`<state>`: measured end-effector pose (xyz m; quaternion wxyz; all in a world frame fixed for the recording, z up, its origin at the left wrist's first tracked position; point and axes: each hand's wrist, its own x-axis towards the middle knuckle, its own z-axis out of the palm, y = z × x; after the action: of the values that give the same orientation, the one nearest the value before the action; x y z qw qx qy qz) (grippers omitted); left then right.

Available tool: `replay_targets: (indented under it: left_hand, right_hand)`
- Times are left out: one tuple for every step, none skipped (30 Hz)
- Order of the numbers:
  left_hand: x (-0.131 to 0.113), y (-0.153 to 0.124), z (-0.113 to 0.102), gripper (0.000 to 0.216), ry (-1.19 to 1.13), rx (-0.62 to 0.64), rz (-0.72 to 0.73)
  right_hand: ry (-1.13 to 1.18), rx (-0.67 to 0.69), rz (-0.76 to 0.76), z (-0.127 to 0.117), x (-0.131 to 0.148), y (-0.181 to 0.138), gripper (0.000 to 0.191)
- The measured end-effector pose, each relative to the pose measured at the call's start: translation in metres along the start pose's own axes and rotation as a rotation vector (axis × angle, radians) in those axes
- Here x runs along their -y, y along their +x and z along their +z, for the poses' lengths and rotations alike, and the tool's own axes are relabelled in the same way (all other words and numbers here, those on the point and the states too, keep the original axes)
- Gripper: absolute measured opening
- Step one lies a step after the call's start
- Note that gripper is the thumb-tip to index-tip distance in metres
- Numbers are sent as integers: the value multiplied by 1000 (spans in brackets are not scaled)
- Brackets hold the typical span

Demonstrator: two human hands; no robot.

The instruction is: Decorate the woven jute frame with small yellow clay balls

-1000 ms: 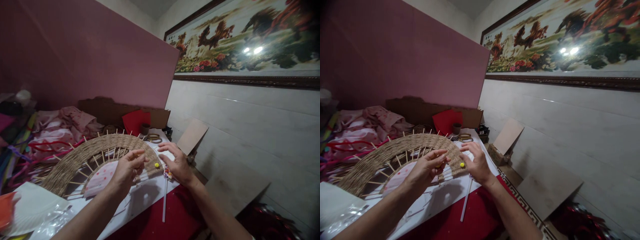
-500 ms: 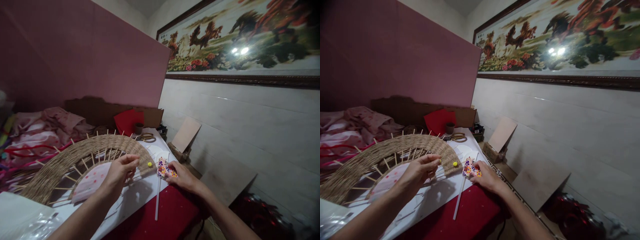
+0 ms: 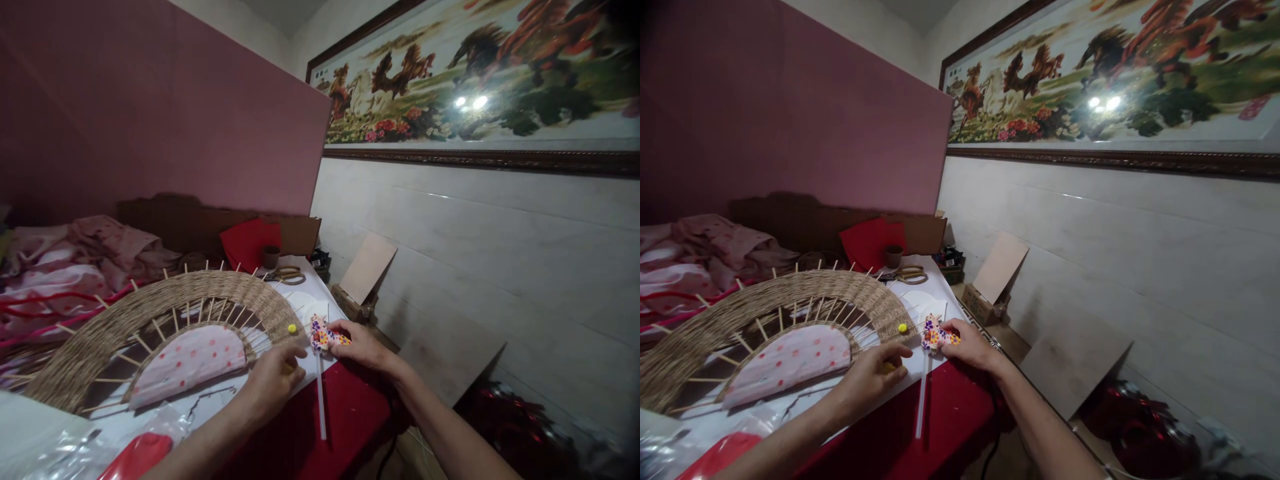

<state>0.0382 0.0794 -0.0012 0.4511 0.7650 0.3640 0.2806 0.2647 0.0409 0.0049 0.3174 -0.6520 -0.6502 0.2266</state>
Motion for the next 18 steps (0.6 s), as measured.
replay_targets:
  left_hand:
    - [-2,-1,3,31,78,32,37]
    - [-4,-1,5,35,160,62,72]
    - [-7,-1,7,38,249,82,108]
    - [-9,-1,9,42,344,98,146]
    - [-12,0,11,45,444,110,181]
    - [-14,1,12,49,545,120,204]
    - [-16,3,12,52,637,136,215]
    - [-18,5,13,55,713,154,216]
    - [-20,7,14,57,770,173,206]
    - [-21,9,15,58,812,189,193]
    - [-22,11,16,58,845,201,179]
    - [-23,13,17,58,871,209,167]
    - [-23,15,18,59,892,212,158]
    - [-23,16,19,59,910,209,151]
    - [-23,17,19,59,924,204,148]
    - [-23,18,20,59,934,197,146]
    - [-23,20,20,59,942,191,145]
    - [-24,21,19,58,946,189,147]
  right_hand:
    - [35,23,3,-1,-2,1,33]
    - [63,45,7,-2,-3,2,34]
    - [85,63,11,-4,-4,3,34]
    - [104,77,15,-5,-5,4,34]
    - [123,89,21,-6,-6,5,34]
    - [143,101,27,-7,-6,5,35]
    - [161,109,34,-8,-6,5,36]
    - [174,116,41,-9,-6,5,36]
    - [179,121,47,-9,-7,5,37]
    - [176,122,53,-10,-7,6,38]
    - [167,120,59,-10,-7,6,38]
    - [161,118,63,-10,-8,6,38]
    - [162,118,68,-10,-9,7,38]
    - [171,120,73,-10,-10,7,38]
    - [185,123,79,-10,-11,7,39]
    - [200,128,83,-10,-12,8,40]
    - [211,132,85,-10,-12,8,40]
    - [216,135,88,-10,-13,8,40]
